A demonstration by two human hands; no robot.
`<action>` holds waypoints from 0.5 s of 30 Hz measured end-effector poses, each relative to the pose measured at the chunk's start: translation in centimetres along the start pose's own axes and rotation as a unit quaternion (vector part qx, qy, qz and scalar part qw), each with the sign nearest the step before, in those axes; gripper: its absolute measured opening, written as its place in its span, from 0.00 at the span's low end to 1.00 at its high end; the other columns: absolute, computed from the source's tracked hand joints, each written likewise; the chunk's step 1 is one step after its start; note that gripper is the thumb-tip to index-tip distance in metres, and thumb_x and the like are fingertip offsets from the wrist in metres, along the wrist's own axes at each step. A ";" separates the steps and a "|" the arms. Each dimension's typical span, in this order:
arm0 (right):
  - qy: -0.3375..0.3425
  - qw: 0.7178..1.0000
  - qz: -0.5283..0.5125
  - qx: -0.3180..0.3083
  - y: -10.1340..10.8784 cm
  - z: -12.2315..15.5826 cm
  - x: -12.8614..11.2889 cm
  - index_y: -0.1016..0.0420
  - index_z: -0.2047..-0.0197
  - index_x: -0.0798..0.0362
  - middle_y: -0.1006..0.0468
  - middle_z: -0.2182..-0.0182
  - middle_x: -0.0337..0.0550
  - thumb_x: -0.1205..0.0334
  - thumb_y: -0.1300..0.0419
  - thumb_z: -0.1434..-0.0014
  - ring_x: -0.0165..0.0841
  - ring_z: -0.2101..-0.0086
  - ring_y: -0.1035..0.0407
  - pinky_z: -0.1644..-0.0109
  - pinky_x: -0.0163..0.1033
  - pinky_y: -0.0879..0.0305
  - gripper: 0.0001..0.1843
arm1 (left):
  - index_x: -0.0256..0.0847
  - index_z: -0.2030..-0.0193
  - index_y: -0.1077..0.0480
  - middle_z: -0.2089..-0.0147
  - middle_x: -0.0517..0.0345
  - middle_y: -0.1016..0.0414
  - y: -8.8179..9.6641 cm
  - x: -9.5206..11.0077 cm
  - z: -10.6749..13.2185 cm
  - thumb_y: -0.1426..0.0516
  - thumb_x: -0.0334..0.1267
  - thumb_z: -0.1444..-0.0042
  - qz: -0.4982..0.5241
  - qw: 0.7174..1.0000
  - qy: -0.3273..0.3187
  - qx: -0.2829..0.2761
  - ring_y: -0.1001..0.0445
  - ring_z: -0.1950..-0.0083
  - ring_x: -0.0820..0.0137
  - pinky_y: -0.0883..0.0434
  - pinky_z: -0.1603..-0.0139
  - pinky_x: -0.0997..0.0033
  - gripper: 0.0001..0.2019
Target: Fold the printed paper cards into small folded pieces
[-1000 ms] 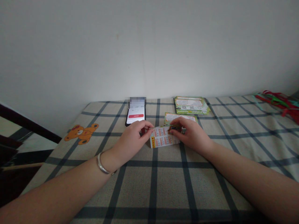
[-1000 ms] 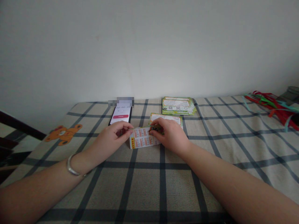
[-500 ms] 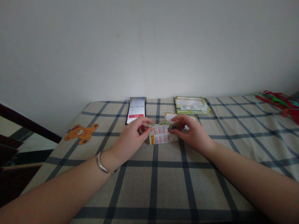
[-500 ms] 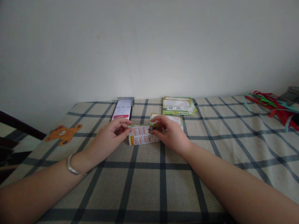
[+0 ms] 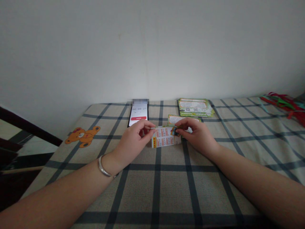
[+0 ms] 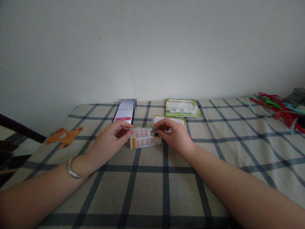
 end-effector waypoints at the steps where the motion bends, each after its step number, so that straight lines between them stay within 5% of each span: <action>1: -0.001 1.000 -0.007 0.002 0.0 0.0 0.0 0.26 0.61 0.51 0.22 0.69 0.38 0.67 0.39 0.44 0.29 0.71 0.31 0.65 0.37 0.33 0.07 | 0.41 0.57 0.31 0.63 0.60 0.25 -0.1 0.0 0.0 0.44 0.35 0.40 0.005 1.000 0.000 -0.002 0.27 0.65 0.72 0.30 0.66 0.72 0.05; 15: 0.025 0.998 0.044 0.045 1.0 0.1 -1.1 0.27 0.60 0.50 0.23 0.69 0.39 0.66 0.38 0.45 0.29 0.73 0.34 0.69 0.36 0.34 0.08 | 0.42 0.55 0.33 0.62 0.59 0.26 0.1 -0.4 0.1 0.43 0.37 0.41 0.033 0.999 -0.003 0.014 0.25 0.62 0.71 0.27 0.64 0.71 0.08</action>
Point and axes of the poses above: each hand's wrist, its own z-axis away from the middle knuckle, its own y-axis out of the back of the hand, x = y × z, the point moved 9 cm from there along -z, towards the middle knuckle
